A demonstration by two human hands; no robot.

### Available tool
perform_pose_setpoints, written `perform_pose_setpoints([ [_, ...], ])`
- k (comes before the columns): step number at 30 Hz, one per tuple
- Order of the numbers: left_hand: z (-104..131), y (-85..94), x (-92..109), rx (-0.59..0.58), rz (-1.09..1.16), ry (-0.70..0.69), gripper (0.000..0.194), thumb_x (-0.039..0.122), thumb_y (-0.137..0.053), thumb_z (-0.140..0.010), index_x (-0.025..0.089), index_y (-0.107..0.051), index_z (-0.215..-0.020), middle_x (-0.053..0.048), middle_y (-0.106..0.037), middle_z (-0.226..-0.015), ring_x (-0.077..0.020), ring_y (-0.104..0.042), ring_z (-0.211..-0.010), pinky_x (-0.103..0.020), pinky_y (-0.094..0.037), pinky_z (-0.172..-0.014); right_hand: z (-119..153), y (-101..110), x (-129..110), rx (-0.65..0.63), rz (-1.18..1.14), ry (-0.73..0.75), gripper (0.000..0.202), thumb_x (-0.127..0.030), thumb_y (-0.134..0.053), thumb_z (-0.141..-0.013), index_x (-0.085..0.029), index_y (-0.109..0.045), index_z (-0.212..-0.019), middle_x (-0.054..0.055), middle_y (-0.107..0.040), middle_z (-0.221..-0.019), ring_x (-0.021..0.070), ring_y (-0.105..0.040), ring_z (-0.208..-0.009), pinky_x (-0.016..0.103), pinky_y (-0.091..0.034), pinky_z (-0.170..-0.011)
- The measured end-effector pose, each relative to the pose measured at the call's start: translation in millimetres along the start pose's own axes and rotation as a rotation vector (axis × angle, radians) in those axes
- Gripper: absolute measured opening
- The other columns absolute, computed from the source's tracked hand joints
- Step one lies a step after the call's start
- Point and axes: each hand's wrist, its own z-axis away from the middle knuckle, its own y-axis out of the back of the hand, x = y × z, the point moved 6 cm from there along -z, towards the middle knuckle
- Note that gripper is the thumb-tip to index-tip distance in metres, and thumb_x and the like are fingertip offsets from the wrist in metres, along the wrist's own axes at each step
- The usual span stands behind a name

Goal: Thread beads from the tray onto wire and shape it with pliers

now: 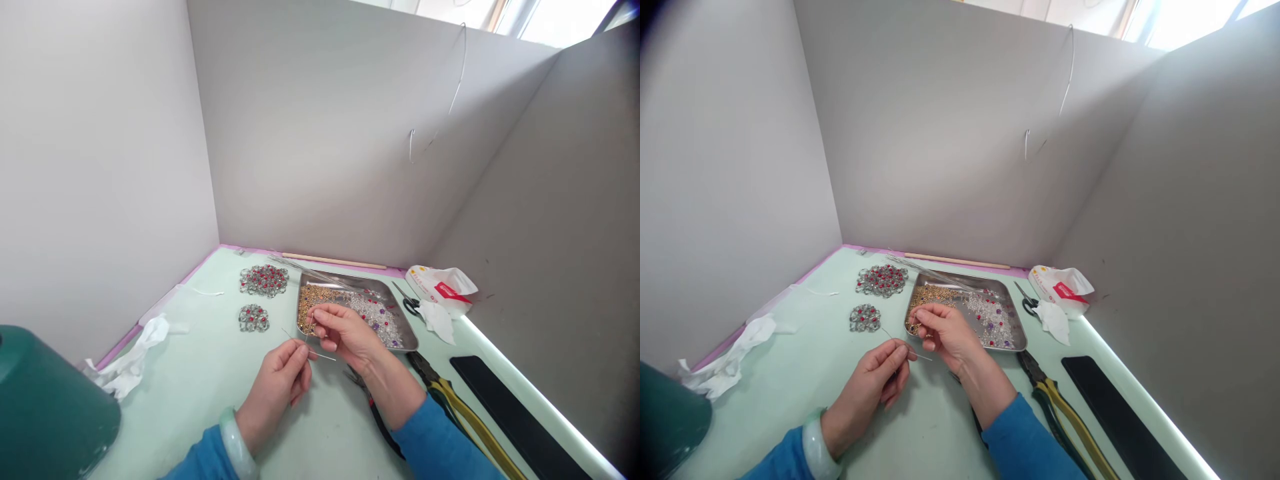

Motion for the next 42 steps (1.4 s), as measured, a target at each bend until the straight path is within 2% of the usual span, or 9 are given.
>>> perform_pose_setpoints([
  [10,0,0.8,-1,-0.011,-0.007,0.005,0.031,0.047,-0.051,-0.079,0.016,-0.054,-0.078,0.006,-0.043,-0.043,-0.0052,-0.025,-0.032,-0.019,-0.022,-0.033,2,0,-7,0.011,0.152,0.085,0.022,-0.032,-0.071,-0.07,-0.013,-0.065,-0.078,0.0,-0.056,-0.066,0.0053,-0.043,-0.051,0.016,-0.028,-0.039],
  [16,-2,2.1,-3,-0.016,-0.042,0.002,0.031,0.046,-0.049,-0.082,0.016,-0.054,-0.08,0.006,-0.042,-0.045,-0.0054,-0.025,-0.034,-0.019,-0.021,-0.034,5,2,-17,0.064,0.437,0.173,0.017,-0.03,-0.06,-0.076,-0.015,-0.064,-0.083,-0.004,-0.053,-0.057,0.0051,-0.041,-0.044,0.019,-0.03,-0.042],
  [24,-1,3.3,-2,-0.038,-0.192,-0.049,0.033,0.047,-0.045,-0.084,0.016,-0.054,-0.078,0.007,-0.038,-0.045,-0.0061,-0.028,-0.037,-0.019,-0.021,-0.038,15,-6,-33,-0.042,0.698,0.213,0.011,-0.026,-0.055,-0.08,-0.017,-0.061,-0.083,-0.002,-0.054,-0.063,0.0065,-0.044,-0.051,0.019,-0.033,-0.047],
  [29,-1,2.1,0,-0.062,-0.184,-0.061,0.034,0.048,-0.045,-0.085,0.015,-0.054,-0.079,0.007,-0.036,-0.046,-0.0065,-0.028,-0.04,-0.02,-0.021,-0.04,17,-4,-36,-0.078,0.696,0.202,0.011,-0.026,-0.053,-0.082,-0.017,-0.059,-0.084,-0.002,-0.054,-0.065,0.0082,-0.047,-0.056,0.019,-0.033,-0.049],
  [33,0,1.0,1,-0.074,-0.157,-0.067,0.033,0.048,-0.045,-0.085,0.015,-0.053,-0.079,0.007,-0.036,-0.047,-0.0067,-0.028,-0.041,-0.02,-0.022,-0.041,16,-3,-31,-0.106,0.657,0.185,0.014,-0.031,-0.054,-0.083,-0.018,-0.058,-0.085,-0.002,-0.054,-0.063,0.0087,-0.046,-0.054,0.02,-0.032,-0.047],
  [38,0,1.4,1,-0.08,-0.104,-0.047,0.033,0.047,-0.046,-0.085,0.015,-0.053,-0.08,0.007,-0.036,-0.048,-0.0068,-0.027,-0.042,-0.021,-0.022,-0.041,17,-8,-29,-0.115,0.718,0.193,0.013,-0.03,-0.057,-0.082,-0.017,-0.06,-0.084,-0.002,-0.053,-0.061,0.0078,-0.044,-0.053,0.02,-0.033,-0.048],
  [42,1,2.9,5,-0.063,0.034,-0.06,0.026,0.041,-0.043,-0.087,0.017,-0.052,-0.091,0.005,-0.041,-0.055,-0.0081,-0.029,-0.047,-0.021,-0.025,-0.044,16,-4,-32,-0.083,0.761,0.19,0.019,-0.033,-0.053,-0.084,-0.019,-0.062,-0.092,-0.002,-0.055,-0.065,0.0084,-0.044,-0.054,0.02,-0.033,-0.048],
])
